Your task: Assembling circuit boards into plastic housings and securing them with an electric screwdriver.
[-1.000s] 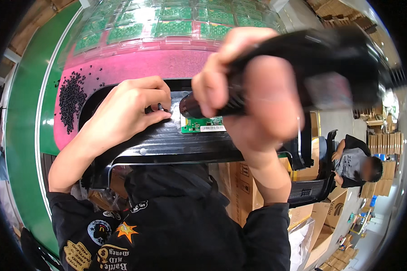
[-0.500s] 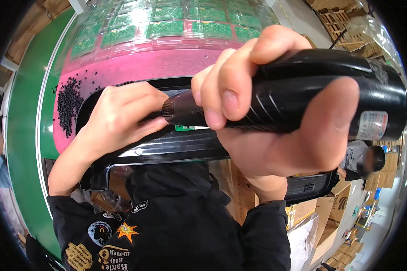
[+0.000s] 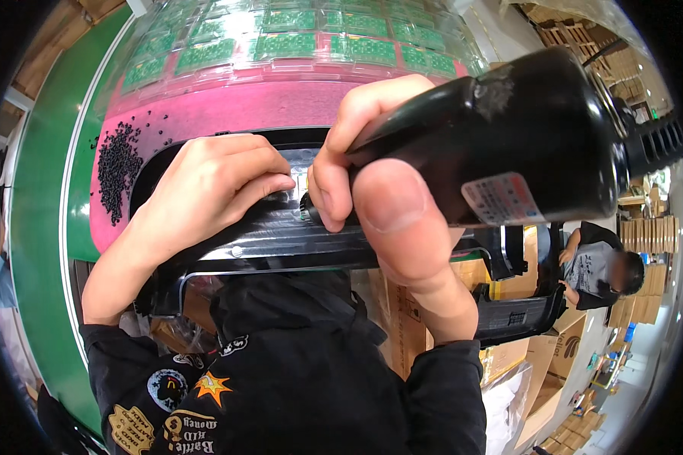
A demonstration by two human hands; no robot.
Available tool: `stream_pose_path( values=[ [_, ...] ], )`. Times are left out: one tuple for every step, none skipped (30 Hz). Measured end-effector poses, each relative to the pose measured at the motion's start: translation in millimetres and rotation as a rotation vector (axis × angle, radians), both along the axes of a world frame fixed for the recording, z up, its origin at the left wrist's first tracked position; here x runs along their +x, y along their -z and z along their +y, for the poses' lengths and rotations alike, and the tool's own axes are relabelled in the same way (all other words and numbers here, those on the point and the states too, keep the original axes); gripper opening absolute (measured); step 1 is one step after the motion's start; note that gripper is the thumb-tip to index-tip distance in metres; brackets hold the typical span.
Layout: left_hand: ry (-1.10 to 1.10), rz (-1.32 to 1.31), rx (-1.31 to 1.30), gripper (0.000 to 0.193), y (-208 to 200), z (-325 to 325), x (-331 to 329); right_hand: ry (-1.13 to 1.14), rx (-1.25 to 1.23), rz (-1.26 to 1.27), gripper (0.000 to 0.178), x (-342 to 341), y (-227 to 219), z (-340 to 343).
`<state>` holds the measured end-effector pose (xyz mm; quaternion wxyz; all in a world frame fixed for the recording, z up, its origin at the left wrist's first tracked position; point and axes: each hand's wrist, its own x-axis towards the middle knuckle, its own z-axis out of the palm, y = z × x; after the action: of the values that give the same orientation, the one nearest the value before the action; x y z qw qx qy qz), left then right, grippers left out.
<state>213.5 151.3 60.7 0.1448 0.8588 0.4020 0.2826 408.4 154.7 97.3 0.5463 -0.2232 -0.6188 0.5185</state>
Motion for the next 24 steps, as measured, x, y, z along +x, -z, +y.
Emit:
stream_pose_path(
  values=[
    [-0.004,-0.001,-0.002,0.01,0,0,0,-0.004,-0.009,-0.011,0.057,-1,0,-1],
    [-0.016,-0.011,-0.002,0.009,0,0,1,-0.007,-0.012,-0.014,0.057,0,0,-1],
    [-0.028,-0.021,-0.001,0.008,1,-1,2,-0.084,-0.028,-0.029,0.056,1,-1,0],
    [-0.031,-0.024,-0.004,0.008,2,0,2,-0.16,-0.044,-0.045,0.055,2,-1,0],
    [-0.029,-0.037,-0.007,0.008,2,0,2,-0.165,-0.045,-0.047,0.055,3,-1,1],
    [-0.027,-0.049,-0.009,0.008,2,0,1,-0.195,-0.073,-0.061,0.055,4,-1,1],
    [-0.031,-0.052,-0.01,0.008,2,0,0,-0.225,-0.099,-0.075,0.054,5,-2,1],
    [-0.034,-0.04,-0.031,0.009,2,0,0,-0.25,-0.121,-0.061,0.055,4,-2,2],
    [-0.038,-0.028,-0.052,0.01,1,-1,-1,-0.254,-0.12,-0.062,0.055,3,-1,5],
    [-0.042,-0.027,-0.05,0.01,-1,-2,-2,-0.289,-0.081,-0.079,0.056,1,-1,10],
    [-0.038,-0.024,-0.061,0.012,-1,-2,-2,-0.318,-0.044,-0.098,0.056,1,0,12],
    [-0.033,-0.021,-0.071,0.013,-2,-2,-2,-0.316,-0.044,-0.099,0.056,-1,0,12],
    [-0.032,-0.021,-0.07,0.013,-2,-1,-1,-0.243,-0.034,-0.118,0.057,-4,0,11],
    [-0.032,-0.02,-0.09,0.014,-2,-2,-1,-0.172,-0.024,-0.135,0.058,-6,1,10],
    [-0.031,-0.019,-0.11,0.015,-1,-2,-2,-0.173,-0.023,-0.133,0.058,-5,0,9],
    [-0.033,-0.016,-0.11,0.015,0,-2,-2,-0.186,-0.034,-0.126,0.059,-2,-1,6],
    [-0.012,-0.018,-0.129,0.015,2,-2,-2,-0.197,-0.042,-0.122,0.061,0,-3,3],
    [0.01,-0.019,-0.149,0.015,3,-1,-2,-0.084,-0.03,-0.12,0.062,-3,-4,-2],
    [0.011,-0.018,-0.147,0.015,4,-1,-3,-0.119,-0.037,-0.082,0.061,-1,-8,-6],
    [0.037,-0.013,-0.134,0.015,5,0,-2,-0.229,0.069,0.072,0.06,2,-3,1],
    [0.063,-0.007,-0.121,0.016,6,1,-2,-0.337,0.177,0.225,0.058,5,0,9],
    [0.07,-0.008,-0.12,0.016,5,3,-1,-0.331,0.188,0.237,0.056,11,-5,7],
    [0.123,-0.084,-0.197,0.016,2,4,-1,-0.332,0.197,0.253,0.055,13,-13,7],
    [0.176,-0.161,-0.274,0.016,0,5,-1,-0.347,0.226,0.257,0.053,16,-15,8]
  ],
)
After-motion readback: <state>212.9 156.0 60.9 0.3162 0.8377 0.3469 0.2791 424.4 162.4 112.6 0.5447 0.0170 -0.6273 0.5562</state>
